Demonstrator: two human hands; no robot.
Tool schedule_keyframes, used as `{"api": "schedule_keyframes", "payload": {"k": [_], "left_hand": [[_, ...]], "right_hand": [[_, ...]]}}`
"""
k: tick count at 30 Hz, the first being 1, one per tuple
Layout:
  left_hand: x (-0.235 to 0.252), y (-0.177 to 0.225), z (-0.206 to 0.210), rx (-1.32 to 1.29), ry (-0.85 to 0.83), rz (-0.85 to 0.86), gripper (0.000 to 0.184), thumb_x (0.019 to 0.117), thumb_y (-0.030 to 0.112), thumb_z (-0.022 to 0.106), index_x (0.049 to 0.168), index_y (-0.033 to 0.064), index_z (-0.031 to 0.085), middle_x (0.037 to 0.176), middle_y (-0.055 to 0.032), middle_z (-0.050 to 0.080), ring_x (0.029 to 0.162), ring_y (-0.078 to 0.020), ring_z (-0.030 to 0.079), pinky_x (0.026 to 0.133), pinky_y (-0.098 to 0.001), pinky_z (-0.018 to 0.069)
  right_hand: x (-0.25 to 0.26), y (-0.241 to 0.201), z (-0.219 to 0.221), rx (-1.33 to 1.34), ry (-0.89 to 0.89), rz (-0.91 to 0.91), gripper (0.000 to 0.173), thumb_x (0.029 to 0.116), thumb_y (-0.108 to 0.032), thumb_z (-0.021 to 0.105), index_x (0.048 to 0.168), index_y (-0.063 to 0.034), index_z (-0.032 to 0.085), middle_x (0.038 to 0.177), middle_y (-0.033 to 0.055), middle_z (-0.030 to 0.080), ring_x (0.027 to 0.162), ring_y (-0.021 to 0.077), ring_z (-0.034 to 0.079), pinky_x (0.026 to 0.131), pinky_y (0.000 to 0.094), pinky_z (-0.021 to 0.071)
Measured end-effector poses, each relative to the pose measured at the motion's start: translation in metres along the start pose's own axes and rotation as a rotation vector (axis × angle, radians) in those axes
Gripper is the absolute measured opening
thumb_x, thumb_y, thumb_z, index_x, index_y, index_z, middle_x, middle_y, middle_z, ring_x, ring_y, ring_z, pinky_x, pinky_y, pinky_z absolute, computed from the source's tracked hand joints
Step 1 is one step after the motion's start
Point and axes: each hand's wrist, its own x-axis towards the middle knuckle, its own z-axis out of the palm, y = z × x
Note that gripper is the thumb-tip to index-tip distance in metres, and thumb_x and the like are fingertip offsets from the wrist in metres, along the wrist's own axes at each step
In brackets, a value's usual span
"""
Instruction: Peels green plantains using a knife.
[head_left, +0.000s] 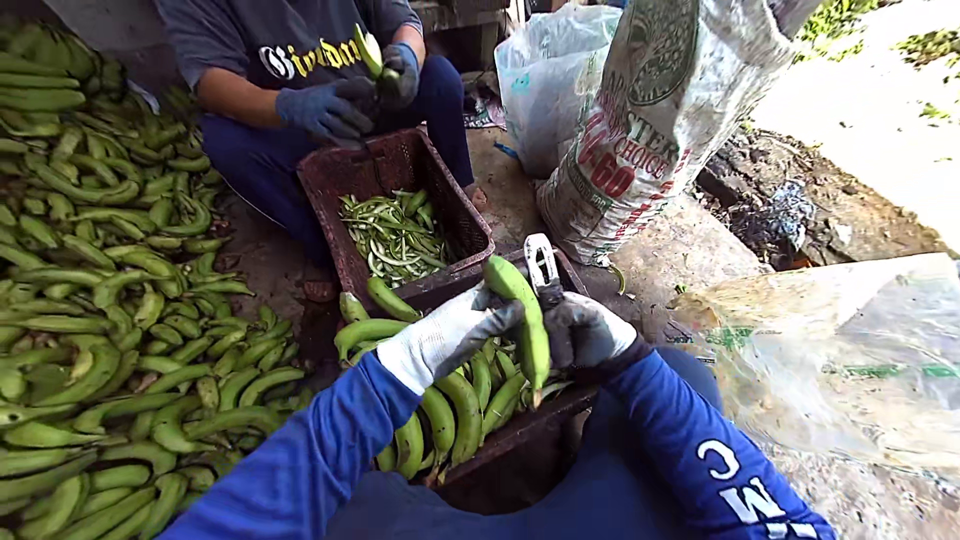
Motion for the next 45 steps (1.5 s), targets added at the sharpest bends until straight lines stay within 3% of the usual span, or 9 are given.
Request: {"api": "schedule_keyframes", "payload": {"k": [5, 9, 13, 20, 24, 29, 37, 41, 45], "left_hand": [[0.019, -0.004, -0.009, 0.035, 0.513, 0.018, 0.049, 0.1008, 0.021, 0.067, 0.143, 0.0086, 0.046, 0.123, -0.0109, 0.070, 0.099, -0.0244, 0.074, 0.082, -0.0442, 0.0659], [0.027, -0.003, -0.020, 0.206, 0.746, 0.000, 0.062, 0.0932, 0.028, 0.077, 0.142, 0.0094, 0.044, 0.121, -0.0124, 0.066, 0.085, -0.0248, 0.075, 0.070, -0.0445, 0.0674], [0.027, -0.001, -0.019, 0.403, 0.691, 0.022, 0.068, 0.0907, 0.036, 0.079, 0.146, 0.0129, 0.046, 0.122, -0.0102, 0.067, 0.086, -0.0217, 0.074, 0.075, -0.0453, 0.0666], [0.023, -0.001, -0.002, 0.658, 0.625, 0.207, 0.063, 0.0888, 0.038, 0.080, 0.140, 0.0140, 0.053, 0.121, -0.0040, 0.068, 0.103, -0.0116, 0.069, 0.093, -0.0378, 0.0594], [0.021, 0.017, -0.005, 0.395, 0.705, 0.264, 0.059, 0.0965, 0.034, 0.072, 0.144, 0.0090, 0.048, 0.112, -0.0079, 0.070, 0.080, -0.0177, 0.072, 0.069, -0.0390, 0.0655], [0.009, 0.023, -0.036, -0.066, 0.651, 0.111, 0.056, 0.1054, 0.063, 0.033, 0.141, 0.0264, 0.056, 0.093, -0.0048, 0.069, 0.073, -0.0177, 0.065, 0.063, -0.0369, 0.0577], [0.018, 0.017, -0.017, -0.273, 0.401, -0.021, 0.047, 0.1112, 0.044, 0.031, 0.135, 0.0189, 0.062, 0.087, -0.0063, 0.066, 0.065, -0.0135, 0.061, 0.057, -0.0283, 0.0543], [0.023, 0.013, -0.009, -0.097, 0.359, -0.024, 0.042, 0.1113, 0.038, 0.035, 0.134, 0.0155, 0.063, 0.105, -0.0048, 0.070, 0.084, -0.0124, 0.067, 0.073, -0.0303, 0.0583], [0.032, 0.012, -0.007, -0.027, 0.470, -0.089, 0.058, 0.1089, 0.056, 0.029, 0.126, 0.0155, 0.067, 0.092, -0.0072, 0.071, 0.077, -0.0174, 0.067, 0.069, -0.0361, 0.0589]], "right_hand": [[0.022, 0.003, -0.002, -0.172, 0.509, 0.006, 0.033, 0.1031, -0.025, 0.055, 0.130, -0.0067, 0.060, 0.089, 0.0104, 0.070, 0.065, 0.0148, 0.064, 0.056, 0.0286, 0.0538], [0.017, 0.001, -0.008, -0.702, 0.778, -0.134, 0.040, 0.1057, -0.038, 0.053, 0.137, -0.0133, 0.056, 0.100, 0.0063, 0.074, 0.082, 0.0191, 0.074, 0.074, 0.0419, 0.0649], [0.009, 0.005, 0.007, -1.026, 0.638, -0.085, 0.040, 0.1038, -0.044, 0.053, 0.130, -0.0154, 0.061, 0.087, 0.0024, 0.070, 0.073, 0.0157, 0.068, 0.068, 0.0433, 0.0602], [0.018, 0.009, 0.013, -0.941, 0.493, 0.086, 0.034, 0.1050, -0.045, 0.049, 0.114, -0.0154, 0.064, 0.076, 0.0006, 0.067, 0.063, 0.0146, 0.066, 0.060, 0.0382, 0.0581], [0.023, 0.023, -0.010, -1.021, 0.424, 0.383, 0.041, 0.1047, -0.049, 0.049, 0.113, -0.0122, 0.065, 0.085, 0.0071, 0.068, 0.073, 0.0206, 0.068, 0.069, 0.0455, 0.0578], [0.018, 0.014, -0.005, -1.214, 0.468, -0.063, 0.053, 0.1064, -0.053, 0.037, 0.143, -0.0221, 0.060, 0.126, 0.0049, 0.069, 0.114, 0.0188, 0.066, 0.100, 0.0517, 0.0530], [0.017, 0.019, 0.034, -1.444, 0.252, -0.496, 0.046, 0.1033, -0.047, 0.051, 0.133, -0.0155, 0.069, 0.100, 0.0060, 0.068, 0.091, 0.0180, 0.065, 0.077, 0.0390, 0.0564], [0.023, 0.018, 0.014, -1.514, 0.547, -0.491, 0.040, 0.1008, -0.045, 0.058, 0.126, -0.0163, 0.071, 0.102, 0.0068, 0.068, 0.093, 0.0218, 0.067, 0.079, 0.0445, 0.0584], [0.026, -0.004, -0.019, -1.422, 0.880, -0.221, 0.044, 0.1060, -0.045, 0.050, 0.140, -0.0205, 0.062, 0.118, 0.0152, 0.065, 0.104, 0.0328, 0.066, 0.084, 0.0584, 0.0560]]}}
